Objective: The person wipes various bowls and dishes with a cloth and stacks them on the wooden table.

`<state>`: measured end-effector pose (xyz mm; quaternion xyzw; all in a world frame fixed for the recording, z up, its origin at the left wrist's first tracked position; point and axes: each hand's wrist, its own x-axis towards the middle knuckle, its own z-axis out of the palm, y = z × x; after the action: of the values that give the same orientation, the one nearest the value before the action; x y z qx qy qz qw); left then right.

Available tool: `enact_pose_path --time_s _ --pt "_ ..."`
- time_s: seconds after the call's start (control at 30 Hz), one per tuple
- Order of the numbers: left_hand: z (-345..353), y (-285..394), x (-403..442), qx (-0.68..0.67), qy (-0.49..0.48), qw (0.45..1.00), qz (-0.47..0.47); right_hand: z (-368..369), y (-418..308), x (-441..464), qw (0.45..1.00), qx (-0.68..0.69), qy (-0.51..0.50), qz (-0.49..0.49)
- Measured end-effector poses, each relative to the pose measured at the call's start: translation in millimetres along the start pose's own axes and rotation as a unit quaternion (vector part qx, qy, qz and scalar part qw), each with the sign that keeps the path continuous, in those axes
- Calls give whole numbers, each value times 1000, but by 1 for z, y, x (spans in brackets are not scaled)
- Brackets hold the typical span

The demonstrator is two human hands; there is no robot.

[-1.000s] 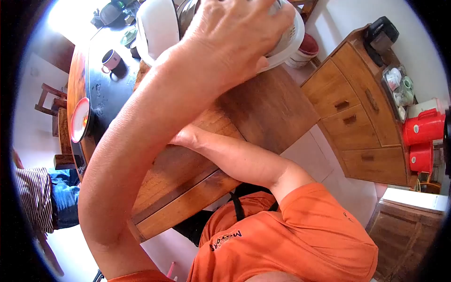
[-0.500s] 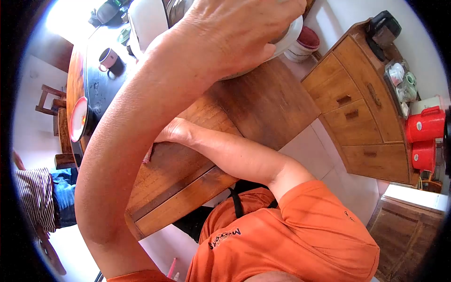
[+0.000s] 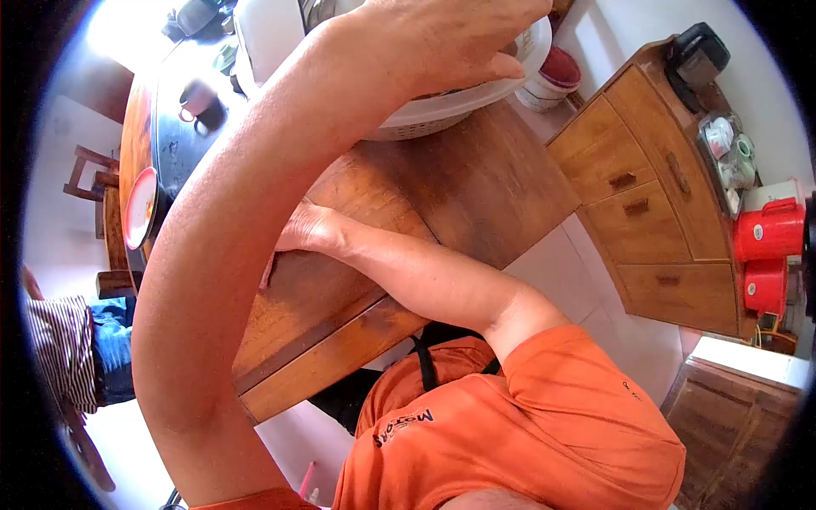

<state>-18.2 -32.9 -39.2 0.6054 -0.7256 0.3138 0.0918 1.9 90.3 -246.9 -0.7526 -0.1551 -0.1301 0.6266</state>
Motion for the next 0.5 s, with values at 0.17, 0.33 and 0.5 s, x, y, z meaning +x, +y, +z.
enact_pose_path --time_s 0.17,0.33,0.5 --pt "0 8 -2 41 -14 999 -16 -8 -3 -21 991 113 45 -58" --pt "2 10 -13 84 39 996 -1 -10 -21 -23 953 298 32 38" --pt "10 16 -25 57 116 992 -3 -5 3 -8 990 116 -73 29"
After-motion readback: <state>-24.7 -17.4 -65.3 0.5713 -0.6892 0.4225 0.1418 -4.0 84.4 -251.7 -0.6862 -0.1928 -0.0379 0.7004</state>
